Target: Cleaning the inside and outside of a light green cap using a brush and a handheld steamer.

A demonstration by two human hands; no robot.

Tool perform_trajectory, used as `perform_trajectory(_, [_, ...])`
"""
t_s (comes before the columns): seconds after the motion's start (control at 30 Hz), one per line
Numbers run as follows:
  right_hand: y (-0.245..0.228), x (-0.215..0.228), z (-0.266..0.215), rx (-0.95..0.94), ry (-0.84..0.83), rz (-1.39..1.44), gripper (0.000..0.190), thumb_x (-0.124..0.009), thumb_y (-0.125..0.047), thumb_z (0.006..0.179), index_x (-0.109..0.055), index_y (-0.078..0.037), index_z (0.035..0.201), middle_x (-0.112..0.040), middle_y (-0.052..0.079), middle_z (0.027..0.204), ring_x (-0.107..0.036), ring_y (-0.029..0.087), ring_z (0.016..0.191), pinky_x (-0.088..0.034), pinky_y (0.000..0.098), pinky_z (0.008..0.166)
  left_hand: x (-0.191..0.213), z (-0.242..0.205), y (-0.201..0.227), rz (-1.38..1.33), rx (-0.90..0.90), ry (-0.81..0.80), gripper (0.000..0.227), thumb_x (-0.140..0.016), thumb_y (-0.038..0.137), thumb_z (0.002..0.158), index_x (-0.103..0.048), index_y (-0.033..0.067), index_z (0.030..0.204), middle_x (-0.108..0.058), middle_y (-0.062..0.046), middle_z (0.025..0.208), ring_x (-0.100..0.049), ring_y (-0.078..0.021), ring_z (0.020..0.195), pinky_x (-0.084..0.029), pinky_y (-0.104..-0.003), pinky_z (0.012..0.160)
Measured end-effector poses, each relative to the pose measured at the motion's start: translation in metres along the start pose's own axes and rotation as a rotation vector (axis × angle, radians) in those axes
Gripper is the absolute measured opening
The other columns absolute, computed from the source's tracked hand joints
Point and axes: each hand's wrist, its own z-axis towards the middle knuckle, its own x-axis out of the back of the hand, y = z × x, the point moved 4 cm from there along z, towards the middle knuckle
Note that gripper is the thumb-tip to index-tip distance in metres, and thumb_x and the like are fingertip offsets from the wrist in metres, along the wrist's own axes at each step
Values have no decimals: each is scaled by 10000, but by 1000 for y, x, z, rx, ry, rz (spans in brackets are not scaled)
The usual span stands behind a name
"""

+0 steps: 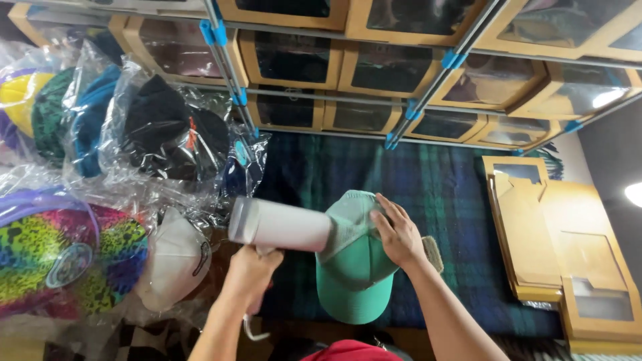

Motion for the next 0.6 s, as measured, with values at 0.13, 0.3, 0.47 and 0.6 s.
perform_trajectory(0.13, [-3,0,1,29,30,-20,713,-402,-607,911,-463,-300,1552,-497,38,1571,-460,265,1445,-398,466,1107,-47,42,-85,-490,49,-34,305,-731,119,837,-561,-8,1056,-505,-173,620,-484,-290,412,-397,-419,393])
perform_trajectory(0.3, [-5,0,-1,-22,4,-29,702,-398,-601,910,-454,-328,1555,-470,21,1593,-446,258,1456,-397,457,1111,-37,40,-55,-444,9,-35,279,-685,213,796,-589,-10,932,-544,-148,636,-532,-272,476,-434,-399,450])
perform_trajectory(0.47, [-6,0,-4,-16,5,-18,693,-401,-587,916,-449,-331,1558,-457,18,1604,-427,258,1471,-393,468,1116,-67,69,-121,-514,34,-53,288,-719,187,838,-560,-25,725,-519,-177,522,-517,-318,362,-394,-425,345])
perform_trajectory(0.6, [7,-3,7,28,16,-26,684,-416,-598,917,-474,-331,1544,-473,29,1585,-459,271,1446,-418,482,1096,-68,76,-131,-531,110,-40,296,-729,196,844,-552,-6,718,-512,-168,535,-512,-309,369,-392,-415,344])
